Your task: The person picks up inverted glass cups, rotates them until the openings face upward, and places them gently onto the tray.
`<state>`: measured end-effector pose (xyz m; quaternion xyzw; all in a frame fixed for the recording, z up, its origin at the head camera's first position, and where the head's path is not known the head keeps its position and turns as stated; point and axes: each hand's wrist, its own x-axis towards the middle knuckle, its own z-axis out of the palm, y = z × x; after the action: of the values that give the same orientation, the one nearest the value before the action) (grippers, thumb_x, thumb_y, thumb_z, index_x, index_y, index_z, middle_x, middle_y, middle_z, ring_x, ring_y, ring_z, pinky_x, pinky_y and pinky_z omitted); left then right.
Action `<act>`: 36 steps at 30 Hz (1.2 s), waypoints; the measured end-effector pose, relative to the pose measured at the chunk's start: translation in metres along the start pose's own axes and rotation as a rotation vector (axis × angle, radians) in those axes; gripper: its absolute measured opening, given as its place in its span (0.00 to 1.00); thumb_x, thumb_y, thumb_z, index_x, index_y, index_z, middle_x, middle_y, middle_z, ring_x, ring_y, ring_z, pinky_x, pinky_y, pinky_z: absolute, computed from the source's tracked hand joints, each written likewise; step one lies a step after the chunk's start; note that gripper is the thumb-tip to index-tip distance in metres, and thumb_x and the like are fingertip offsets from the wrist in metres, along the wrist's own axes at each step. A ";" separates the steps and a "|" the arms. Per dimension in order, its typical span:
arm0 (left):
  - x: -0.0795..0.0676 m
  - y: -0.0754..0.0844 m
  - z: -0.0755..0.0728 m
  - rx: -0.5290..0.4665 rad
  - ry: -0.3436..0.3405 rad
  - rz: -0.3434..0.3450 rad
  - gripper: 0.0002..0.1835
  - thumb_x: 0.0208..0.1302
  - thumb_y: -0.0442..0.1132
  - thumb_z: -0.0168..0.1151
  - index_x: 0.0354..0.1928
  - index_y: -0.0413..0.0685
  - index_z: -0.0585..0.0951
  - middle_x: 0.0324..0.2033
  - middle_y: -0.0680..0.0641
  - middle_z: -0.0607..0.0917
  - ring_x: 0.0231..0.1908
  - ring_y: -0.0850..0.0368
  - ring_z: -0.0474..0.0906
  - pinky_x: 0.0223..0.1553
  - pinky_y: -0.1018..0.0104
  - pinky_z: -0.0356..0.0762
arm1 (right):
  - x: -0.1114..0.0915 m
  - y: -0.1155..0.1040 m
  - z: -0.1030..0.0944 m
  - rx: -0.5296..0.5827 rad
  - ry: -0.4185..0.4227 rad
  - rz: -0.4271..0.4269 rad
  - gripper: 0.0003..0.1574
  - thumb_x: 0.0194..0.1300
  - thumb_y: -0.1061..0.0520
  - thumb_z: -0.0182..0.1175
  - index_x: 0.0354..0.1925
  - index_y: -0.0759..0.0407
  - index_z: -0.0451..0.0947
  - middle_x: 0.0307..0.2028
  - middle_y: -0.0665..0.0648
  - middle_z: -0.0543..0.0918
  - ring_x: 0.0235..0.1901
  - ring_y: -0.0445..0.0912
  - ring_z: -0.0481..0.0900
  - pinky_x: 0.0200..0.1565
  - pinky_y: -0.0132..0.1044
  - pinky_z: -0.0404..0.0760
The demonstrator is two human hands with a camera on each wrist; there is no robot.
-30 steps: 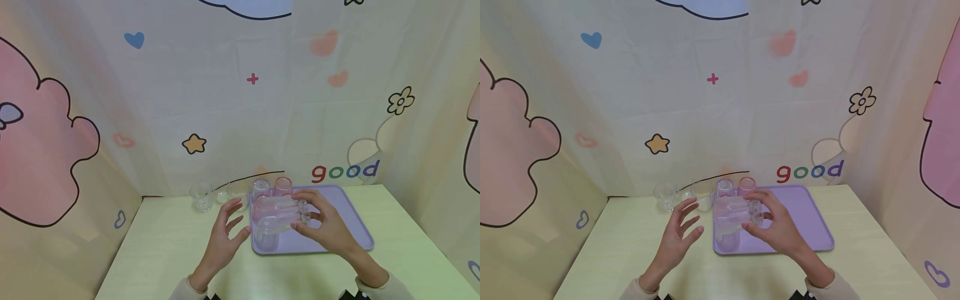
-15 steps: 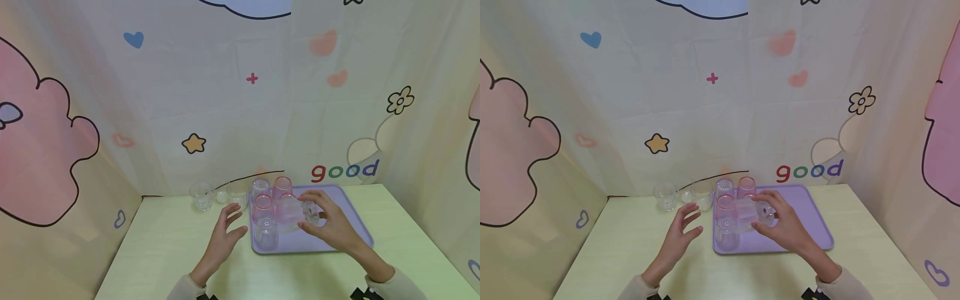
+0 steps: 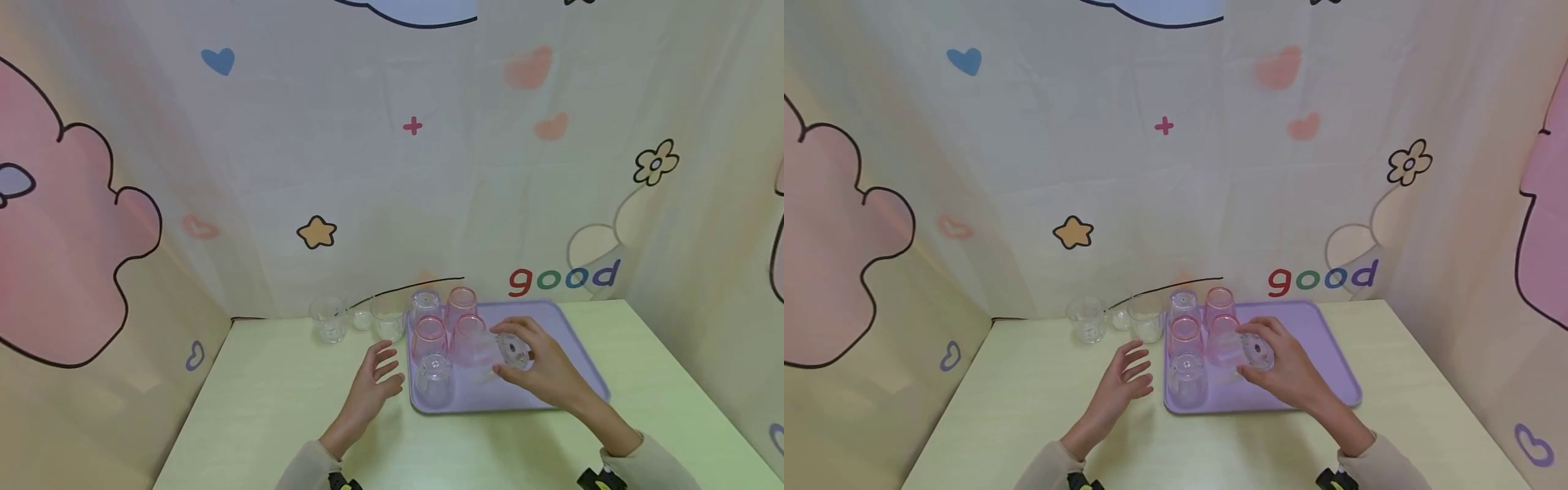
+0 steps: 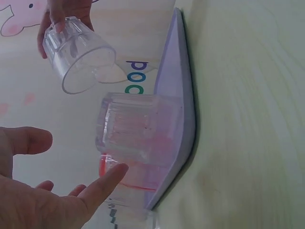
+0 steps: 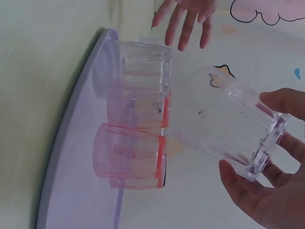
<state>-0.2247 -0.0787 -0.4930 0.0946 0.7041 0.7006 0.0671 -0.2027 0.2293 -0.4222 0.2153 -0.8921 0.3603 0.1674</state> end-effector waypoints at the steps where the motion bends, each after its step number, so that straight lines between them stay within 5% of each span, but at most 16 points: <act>1: 0.001 -0.003 0.001 0.000 -0.003 -0.010 0.35 0.65 0.32 0.60 0.72 0.50 0.59 0.69 0.36 0.64 0.69 0.31 0.61 0.54 0.49 0.82 | 0.000 0.002 0.001 -0.005 -0.004 0.005 0.34 0.50 0.58 0.75 0.56 0.52 0.76 0.57 0.54 0.75 0.49 0.47 0.73 0.35 0.33 0.78; 8: 0.010 -0.020 0.005 0.007 0.000 -0.075 0.35 0.64 0.30 0.58 0.71 0.48 0.59 0.69 0.31 0.62 0.66 0.27 0.63 0.47 0.43 0.84 | 0.000 0.015 0.007 -0.030 -0.036 0.021 0.34 0.48 0.59 0.75 0.55 0.54 0.78 0.56 0.55 0.76 0.48 0.49 0.76 0.37 0.33 0.79; 17: 0.020 -0.039 0.010 0.069 0.025 -0.129 0.36 0.63 0.31 0.58 0.72 0.45 0.59 0.66 0.32 0.65 0.59 0.35 0.74 0.35 0.50 0.88 | 0.002 0.024 0.016 -0.062 -0.050 -0.002 0.35 0.46 0.60 0.76 0.54 0.54 0.79 0.54 0.55 0.77 0.53 0.54 0.77 0.50 0.53 0.80; 36: 0.042 -0.059 0.021 0.278 0.065 -0.132 0.35 0.52 0.26 0.58 0.67 0.42 0.68 0.49 0.39 0.76 0.45 0.51 0.80 0.23 0.60 0.86 | 0.006 0.031 0.038 -0.151 -0.086 -0.017 0.33 0.44 0.60 0.76 0.52 0.53 0.80 0.52 0.56 0.79 0.48 0.55 0.81 0.47 0.53 0.82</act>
<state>-0.2632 -0.0491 -0.5510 0.0338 0.8008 0.5931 0.0764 -0.2286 0.2206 -0.4628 0.2250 -0.9212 0.2810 0.1475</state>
